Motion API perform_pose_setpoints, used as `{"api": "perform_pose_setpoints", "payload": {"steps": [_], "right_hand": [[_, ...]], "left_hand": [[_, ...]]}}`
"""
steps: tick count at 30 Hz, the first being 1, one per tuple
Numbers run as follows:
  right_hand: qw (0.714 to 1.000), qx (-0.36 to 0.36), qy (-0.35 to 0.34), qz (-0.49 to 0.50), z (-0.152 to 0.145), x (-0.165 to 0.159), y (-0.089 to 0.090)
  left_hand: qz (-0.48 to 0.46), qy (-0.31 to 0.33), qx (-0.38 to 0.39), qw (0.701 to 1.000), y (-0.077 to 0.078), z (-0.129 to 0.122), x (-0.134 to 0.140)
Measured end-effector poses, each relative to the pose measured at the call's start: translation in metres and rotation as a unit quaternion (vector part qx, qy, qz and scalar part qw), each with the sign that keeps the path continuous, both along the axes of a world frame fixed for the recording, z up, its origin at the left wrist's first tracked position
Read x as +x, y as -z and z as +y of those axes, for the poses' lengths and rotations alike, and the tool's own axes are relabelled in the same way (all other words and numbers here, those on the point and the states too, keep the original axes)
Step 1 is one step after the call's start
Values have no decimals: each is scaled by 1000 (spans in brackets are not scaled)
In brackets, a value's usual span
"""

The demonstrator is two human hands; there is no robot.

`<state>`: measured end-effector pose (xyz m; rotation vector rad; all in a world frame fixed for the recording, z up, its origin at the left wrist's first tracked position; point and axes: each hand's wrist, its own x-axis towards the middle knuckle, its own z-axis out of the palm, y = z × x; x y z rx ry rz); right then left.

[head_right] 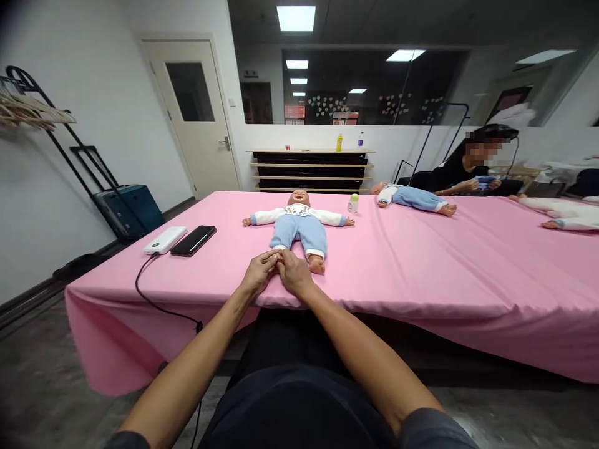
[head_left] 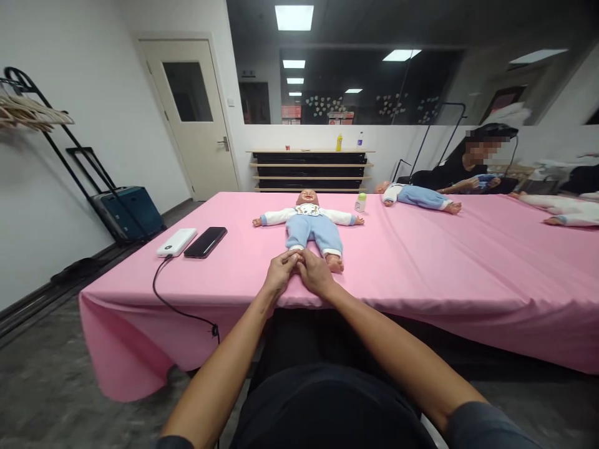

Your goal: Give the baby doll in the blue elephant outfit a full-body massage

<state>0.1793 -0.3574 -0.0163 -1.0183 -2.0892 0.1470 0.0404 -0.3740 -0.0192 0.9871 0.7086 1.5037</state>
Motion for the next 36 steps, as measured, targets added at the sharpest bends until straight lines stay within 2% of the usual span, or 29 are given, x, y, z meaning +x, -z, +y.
{"api": "perform_pose_setpoints", "payload": {"steps": [6,13,18,24,28,36], "right_hand": [[1000,14,-3,-9,-2,-1,1],[996,54,-75,8,1,-1,3],[997,54,-53,13,3,1,6],[998,30,-34,37,-2,-1,2],[999,16,-31,12,-3,-1,-3],[1000,13,-20,-11,-4,2,-7]], "left_hand": [[11,0,9,1000,2,-1,0],[-4,-18,21,1000,3,-1,-2],[9,-24,15,1000,7,2,-2],[8,-8,18,1000,2,0,-1],[2,-26,-13,1000,2,2,-3],[-3,-13,-56,998,-2,1,-3]]}}
